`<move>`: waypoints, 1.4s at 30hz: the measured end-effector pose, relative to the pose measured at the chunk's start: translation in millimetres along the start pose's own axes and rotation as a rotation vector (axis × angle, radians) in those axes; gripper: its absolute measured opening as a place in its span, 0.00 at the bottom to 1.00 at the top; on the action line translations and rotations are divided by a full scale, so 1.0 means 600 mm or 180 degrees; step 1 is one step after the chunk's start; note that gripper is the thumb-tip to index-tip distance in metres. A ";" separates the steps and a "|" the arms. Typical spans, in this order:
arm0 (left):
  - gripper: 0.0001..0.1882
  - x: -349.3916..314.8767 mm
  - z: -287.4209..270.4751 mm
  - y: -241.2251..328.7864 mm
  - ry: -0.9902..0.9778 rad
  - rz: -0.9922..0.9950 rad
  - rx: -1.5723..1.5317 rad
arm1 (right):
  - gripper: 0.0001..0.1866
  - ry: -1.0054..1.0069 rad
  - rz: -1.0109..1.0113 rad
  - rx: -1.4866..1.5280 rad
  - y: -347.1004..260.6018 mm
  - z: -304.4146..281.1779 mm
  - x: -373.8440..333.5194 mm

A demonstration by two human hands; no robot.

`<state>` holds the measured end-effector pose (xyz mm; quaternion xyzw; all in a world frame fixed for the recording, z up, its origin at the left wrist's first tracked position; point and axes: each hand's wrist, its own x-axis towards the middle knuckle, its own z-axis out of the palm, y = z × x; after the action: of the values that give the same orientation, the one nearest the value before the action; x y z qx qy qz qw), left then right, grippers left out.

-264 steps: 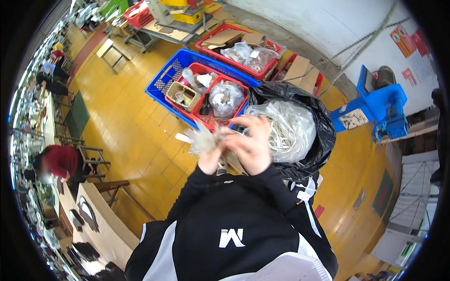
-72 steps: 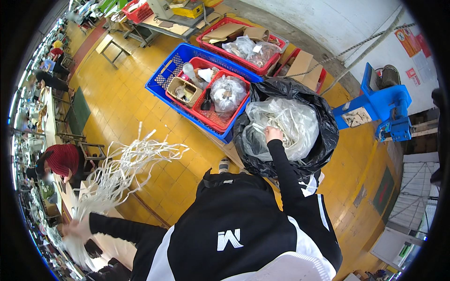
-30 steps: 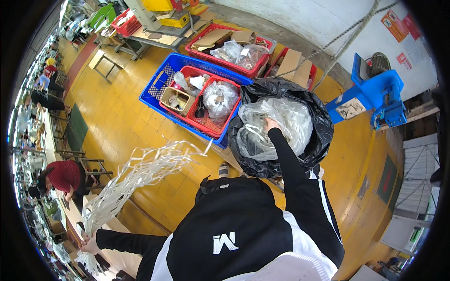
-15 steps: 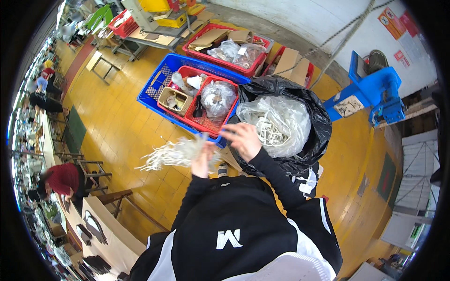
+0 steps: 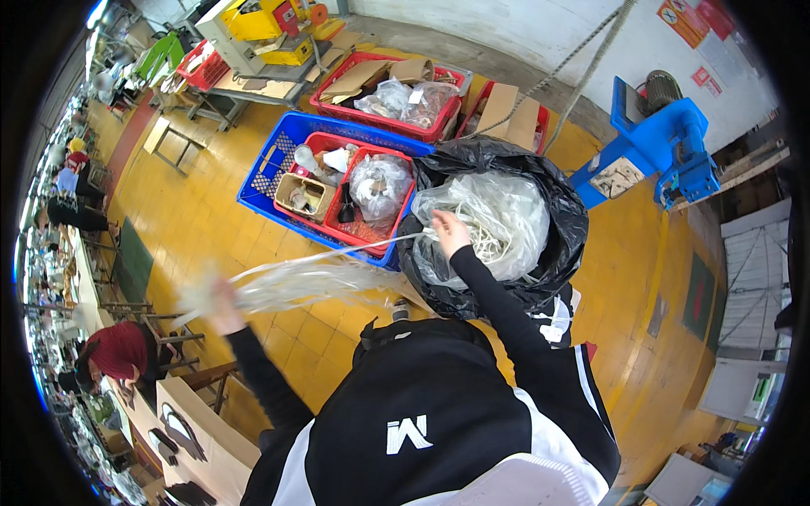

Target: The person repeatedly pulls bundles of white plastic cable ties from a large black bag, separates them by hand, and places them into a blue plastic crate. The person works continuously at a waist-height table in a workshop environment.

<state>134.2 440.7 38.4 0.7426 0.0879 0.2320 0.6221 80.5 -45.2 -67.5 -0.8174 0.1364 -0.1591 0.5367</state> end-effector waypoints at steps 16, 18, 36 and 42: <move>0.17 -0.055 -0.355 0.198 0.3481 0.1347 -0.0351 | 0.09 0.0275 -0.0141 -0.1246 0.159 -0.045 0.049; 0.17 -0.041 -0.248 0.108 0.2298 0.0396 -0.0473 | 0.09 0.0180 0.0189 -0.0643 0.084 -0.060 0.025; 0.22 -0.226 0.365 0.174 -0.2694 -0.2229 -0.2501 | 0.08 -0.0907 0.0700 0.0219 -0.225 -0.075 -0.185; 0.26 -0.234 0.363 0.186 -0.2656 -0.2186 -0.2527 | 0.08 -0.1023 0.0317 0.0196 -0.249 -0.058 -0.182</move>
<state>92.2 165.8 87.1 0.4146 -0.0207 -0.2709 0.8685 -25.3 26.6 70.3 -0.8077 0.0842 -0.0036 0.5836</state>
